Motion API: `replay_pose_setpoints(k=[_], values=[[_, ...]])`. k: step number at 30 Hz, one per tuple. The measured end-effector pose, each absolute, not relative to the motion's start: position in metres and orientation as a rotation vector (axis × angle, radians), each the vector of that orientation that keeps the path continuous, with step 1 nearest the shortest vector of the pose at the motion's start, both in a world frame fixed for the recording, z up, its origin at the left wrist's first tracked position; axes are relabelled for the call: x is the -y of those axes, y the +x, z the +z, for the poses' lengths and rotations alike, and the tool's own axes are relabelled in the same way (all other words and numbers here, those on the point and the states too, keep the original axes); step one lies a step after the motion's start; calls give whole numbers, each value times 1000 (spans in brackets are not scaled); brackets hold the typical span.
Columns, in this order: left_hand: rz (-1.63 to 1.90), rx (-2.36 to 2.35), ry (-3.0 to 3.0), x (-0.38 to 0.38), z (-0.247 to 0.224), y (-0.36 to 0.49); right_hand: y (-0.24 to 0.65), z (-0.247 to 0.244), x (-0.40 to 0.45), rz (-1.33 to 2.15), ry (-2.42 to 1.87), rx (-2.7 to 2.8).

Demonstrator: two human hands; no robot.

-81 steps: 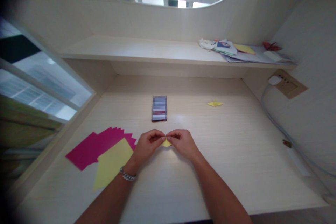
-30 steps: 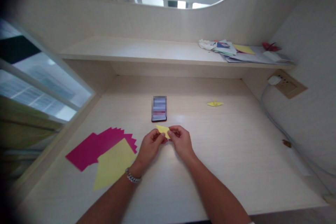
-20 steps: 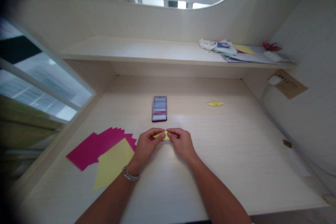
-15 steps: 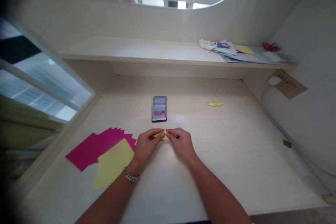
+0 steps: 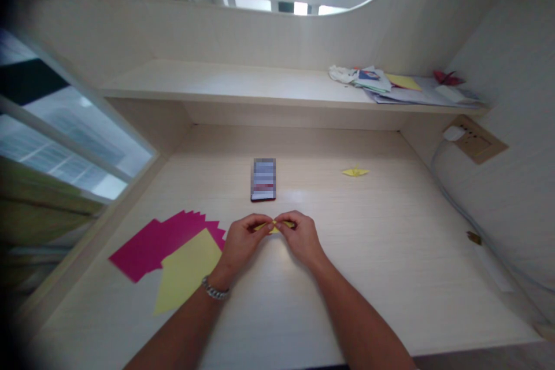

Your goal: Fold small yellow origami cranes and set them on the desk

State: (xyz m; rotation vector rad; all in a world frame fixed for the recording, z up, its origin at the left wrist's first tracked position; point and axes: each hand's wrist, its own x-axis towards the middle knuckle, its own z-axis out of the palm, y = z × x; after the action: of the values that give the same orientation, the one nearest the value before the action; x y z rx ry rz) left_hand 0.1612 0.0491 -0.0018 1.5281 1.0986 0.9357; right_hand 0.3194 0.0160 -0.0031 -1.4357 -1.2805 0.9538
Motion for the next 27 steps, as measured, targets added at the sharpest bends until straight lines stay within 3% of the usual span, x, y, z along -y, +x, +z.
replay_pose_setpoints(k=[11,27], values=[[873,-1034,1594,-51,-4,158,324,4,-15,1040,-1428,1366],[827,-977,1618,-51,1,156,322,2,-17,1358,-1345,986]])
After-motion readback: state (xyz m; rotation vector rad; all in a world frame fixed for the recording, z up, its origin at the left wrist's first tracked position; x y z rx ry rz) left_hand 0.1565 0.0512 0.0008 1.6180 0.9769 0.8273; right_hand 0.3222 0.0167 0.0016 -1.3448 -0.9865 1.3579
